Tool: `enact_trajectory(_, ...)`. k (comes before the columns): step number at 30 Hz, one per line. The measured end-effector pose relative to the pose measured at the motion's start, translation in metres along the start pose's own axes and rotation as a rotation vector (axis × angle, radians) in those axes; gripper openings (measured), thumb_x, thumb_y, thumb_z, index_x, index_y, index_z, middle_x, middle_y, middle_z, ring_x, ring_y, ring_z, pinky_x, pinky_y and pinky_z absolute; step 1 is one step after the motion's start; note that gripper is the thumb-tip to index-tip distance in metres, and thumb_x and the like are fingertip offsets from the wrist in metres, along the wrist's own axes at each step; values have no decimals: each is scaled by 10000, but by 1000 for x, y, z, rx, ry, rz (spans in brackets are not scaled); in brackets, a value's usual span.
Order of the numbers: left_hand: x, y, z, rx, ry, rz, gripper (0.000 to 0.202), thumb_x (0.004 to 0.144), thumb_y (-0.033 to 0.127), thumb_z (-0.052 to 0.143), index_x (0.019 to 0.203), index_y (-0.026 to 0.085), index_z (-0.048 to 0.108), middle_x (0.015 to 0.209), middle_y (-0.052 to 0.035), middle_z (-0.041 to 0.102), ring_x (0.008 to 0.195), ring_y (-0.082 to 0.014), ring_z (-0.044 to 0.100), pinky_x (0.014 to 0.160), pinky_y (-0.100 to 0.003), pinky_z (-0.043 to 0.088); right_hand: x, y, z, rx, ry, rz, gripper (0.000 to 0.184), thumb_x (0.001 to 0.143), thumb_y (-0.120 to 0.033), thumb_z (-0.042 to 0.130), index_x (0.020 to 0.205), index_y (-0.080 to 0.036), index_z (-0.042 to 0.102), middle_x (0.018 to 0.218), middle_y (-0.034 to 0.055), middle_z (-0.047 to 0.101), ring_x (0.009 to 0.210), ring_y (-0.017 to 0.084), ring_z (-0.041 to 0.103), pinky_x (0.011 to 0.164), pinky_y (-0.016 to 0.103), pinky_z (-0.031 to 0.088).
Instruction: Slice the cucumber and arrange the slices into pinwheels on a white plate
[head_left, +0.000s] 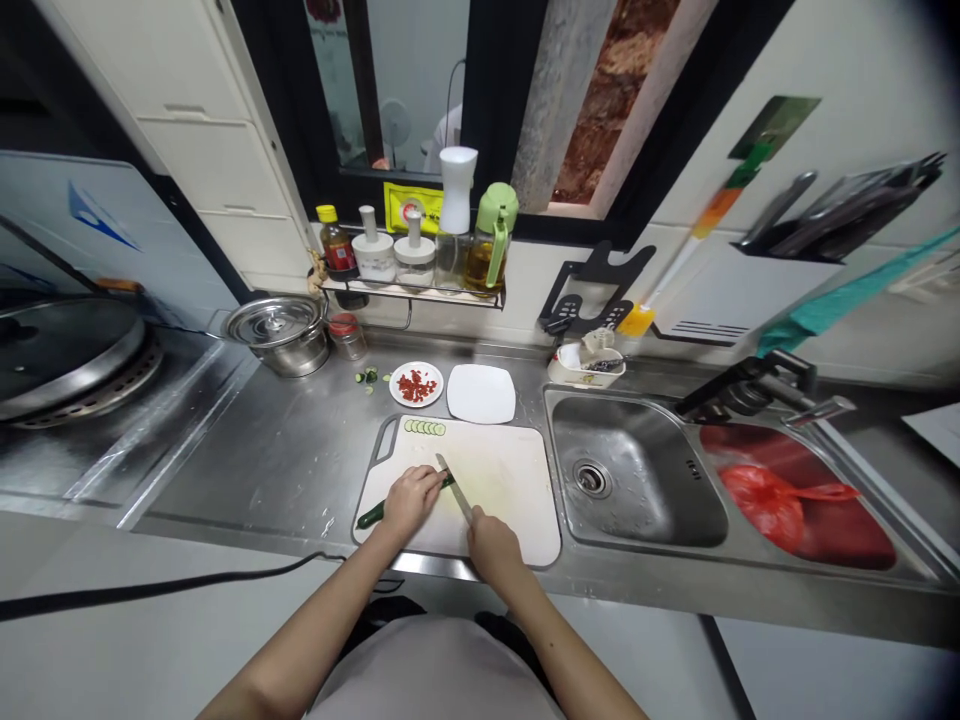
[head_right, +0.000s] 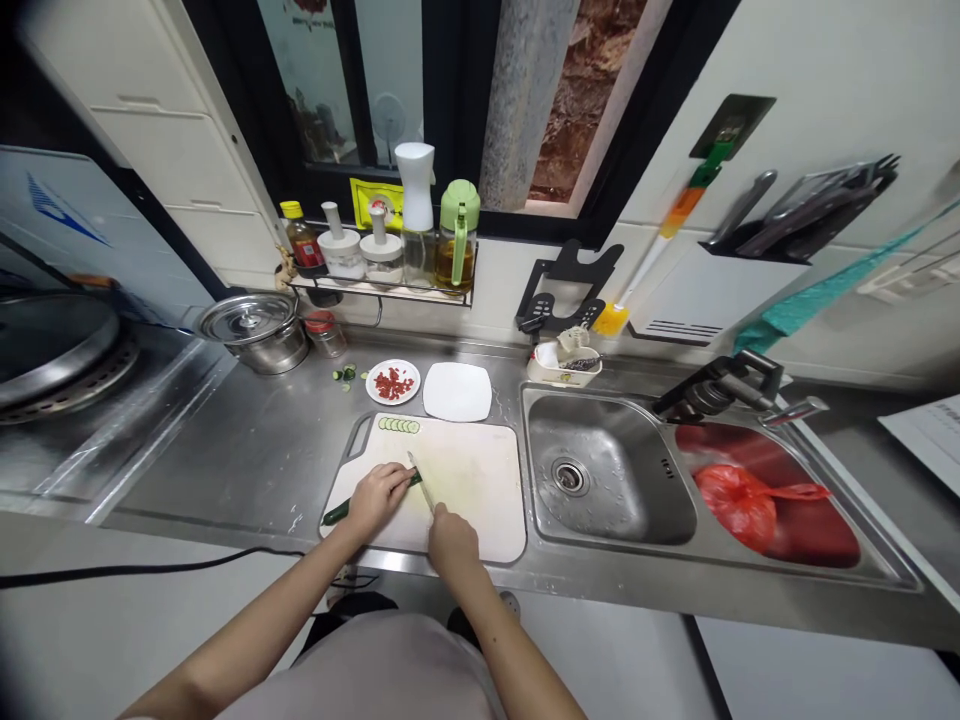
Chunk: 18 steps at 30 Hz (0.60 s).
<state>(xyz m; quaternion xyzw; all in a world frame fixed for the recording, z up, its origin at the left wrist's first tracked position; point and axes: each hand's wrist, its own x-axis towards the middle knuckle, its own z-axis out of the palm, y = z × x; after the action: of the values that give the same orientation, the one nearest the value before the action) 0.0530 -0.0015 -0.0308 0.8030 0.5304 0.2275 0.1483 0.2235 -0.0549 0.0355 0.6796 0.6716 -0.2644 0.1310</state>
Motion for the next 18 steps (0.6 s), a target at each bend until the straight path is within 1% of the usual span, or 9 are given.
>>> enact_trajectory(6,1,0,0,-3,0,-11,257,942,261,484,1079,263,701,975,-35,671,923,-154,583,827,-275,481,12,-10,-10,10,-13,-3,305,916,-105,338,1142,-123,541,1015,167,696,979,256,671,757,319,458)
enact_trajectory(9,1,1,-1,-7,-3,-19,253,937,253,490,1072,263,703,975,-34,672,923,-155,585,823,-275,484,20,-16,-14,12,3,-5,312,919,-110,333,1156,-114,537,1015,170,694,993,257,665,763,318,454)
enact_trajectory(14,2,4,-5,-13,1,-23,266,933,240,488,1089,267,701,982,-36,672,923,-160,584,813,-281,489,29,-20,-15,37,33,-32,323,925,-111,330,1181,-125,526,994,163,694,983,232,665,761,300,443)
enact_trajectory(18,1,4,-5,-19,-3,-27,266,931,241,490,1092,266,700,989,-38,672,929,-162,580,826,-286,487,31,-21,-15,39,39,-40,326,924,-105,330,1184,-130,525,993,163,694,978,231,666,753,297,441)
